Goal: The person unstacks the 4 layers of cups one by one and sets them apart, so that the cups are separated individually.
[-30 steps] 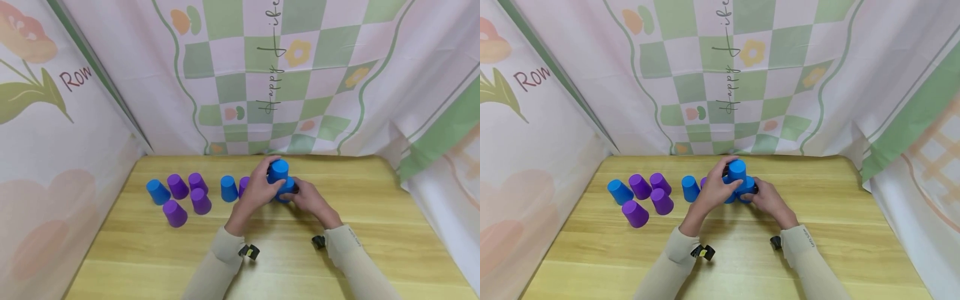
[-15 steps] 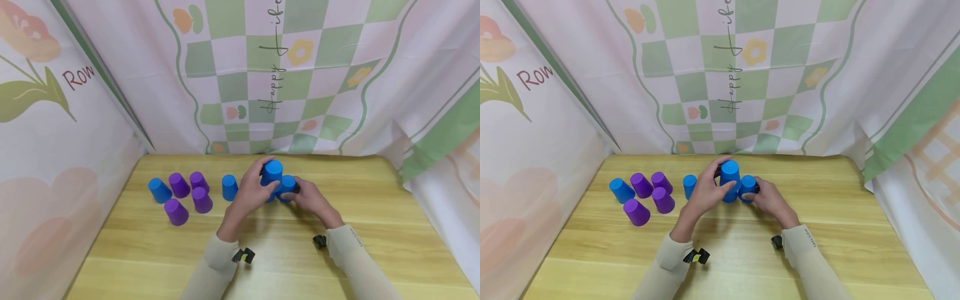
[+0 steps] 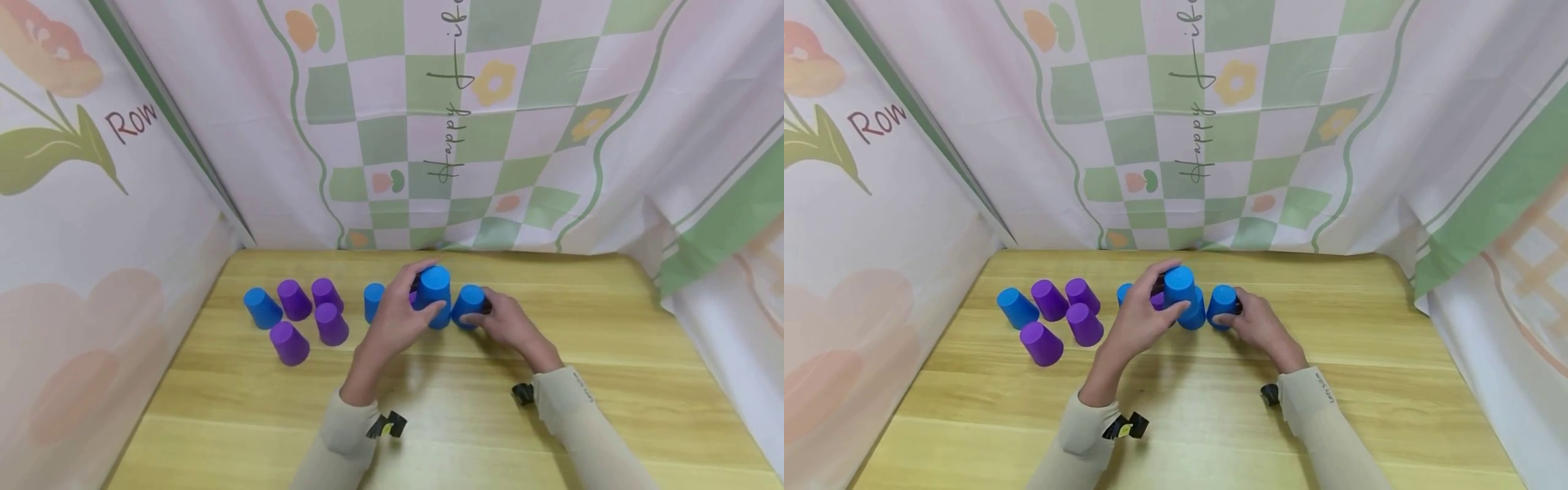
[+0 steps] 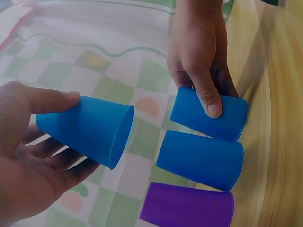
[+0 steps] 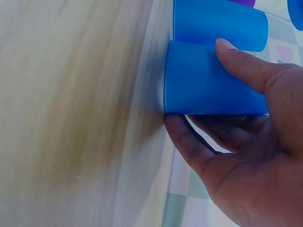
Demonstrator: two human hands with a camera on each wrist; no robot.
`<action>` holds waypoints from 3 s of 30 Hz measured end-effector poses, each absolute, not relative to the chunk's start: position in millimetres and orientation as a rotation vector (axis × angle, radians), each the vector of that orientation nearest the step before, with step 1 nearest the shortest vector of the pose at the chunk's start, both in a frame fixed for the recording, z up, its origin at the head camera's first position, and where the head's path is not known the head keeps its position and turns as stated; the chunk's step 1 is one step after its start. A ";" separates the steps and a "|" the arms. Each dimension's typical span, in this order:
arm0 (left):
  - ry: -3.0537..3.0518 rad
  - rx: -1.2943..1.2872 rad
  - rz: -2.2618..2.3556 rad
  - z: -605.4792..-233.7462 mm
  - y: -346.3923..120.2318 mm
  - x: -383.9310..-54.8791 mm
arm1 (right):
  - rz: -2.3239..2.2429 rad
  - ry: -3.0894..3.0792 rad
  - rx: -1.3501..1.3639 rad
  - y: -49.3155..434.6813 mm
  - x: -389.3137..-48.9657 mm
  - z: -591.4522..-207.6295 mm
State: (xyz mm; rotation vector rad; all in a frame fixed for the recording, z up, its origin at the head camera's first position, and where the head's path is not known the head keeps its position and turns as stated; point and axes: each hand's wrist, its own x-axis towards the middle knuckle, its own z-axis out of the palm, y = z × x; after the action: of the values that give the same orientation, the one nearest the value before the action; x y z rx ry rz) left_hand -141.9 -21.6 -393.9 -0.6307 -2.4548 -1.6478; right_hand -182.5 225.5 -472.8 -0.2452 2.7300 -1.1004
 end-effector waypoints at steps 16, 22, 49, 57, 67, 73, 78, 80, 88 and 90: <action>-2.471 -0.513 -1.665 -389.9 -49.4 -129.9 | -1.089 2.744 -0.270 225.4 -183.0 -472.8; -2.439 -0.472 -1.686 -389.2 -62.3 -125.2 | -1.087 2.749 -0.277 225.8 -183.5 -473.4; -2.761 -0.344 -1.520 -382.6 -141.8 -99.8 | -1.042 2.750 -0.243 225.6 -185.8 -472.5; -2.896 -0.281 -1.446 -385.1 -170.1 -94.3 | -1.032 2.753 -0.266 223.3 -188.4 -473.2; -3.000 -0.275 -1.328 -389.8 -188.2 -94.2 | -1.047 2.760 -0.272 224.3 -188.4 -475.1; -3.071 -0.175 -1.236 -395.3 -191.8 -97.3 | -1.066 2.768 -0.295 224.4 -188.0 -475.4; -3.094 -0.121 -1.188 -399.4 -193.6 -99.8 | -1.066 2.763 -0.280 223.9 -187.6 -475.1; -3.102 -0.118 -1.174 -401.5 -194.4 -100.7 | -1.065 2.760 -0.276 223.8 -187.4 -474.8; -3.127 -0.084 -1.166 -409.1 -196.4 -103.9 | -1.054 2.758 -0.274 224.4 -187.3 -474.5; -3.131 -0.070 -1.166 -410.9 -196.5 -104.6 | -1.055 2.755 -0.272 224.6 -187.6 -474.7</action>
State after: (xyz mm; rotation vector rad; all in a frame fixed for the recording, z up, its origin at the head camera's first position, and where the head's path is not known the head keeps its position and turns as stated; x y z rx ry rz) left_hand -104.6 -196.5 -410.9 -0.0695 -3.1312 -1.1661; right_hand -187.6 224.6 -474.7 -0.2725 2.7552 -1.0545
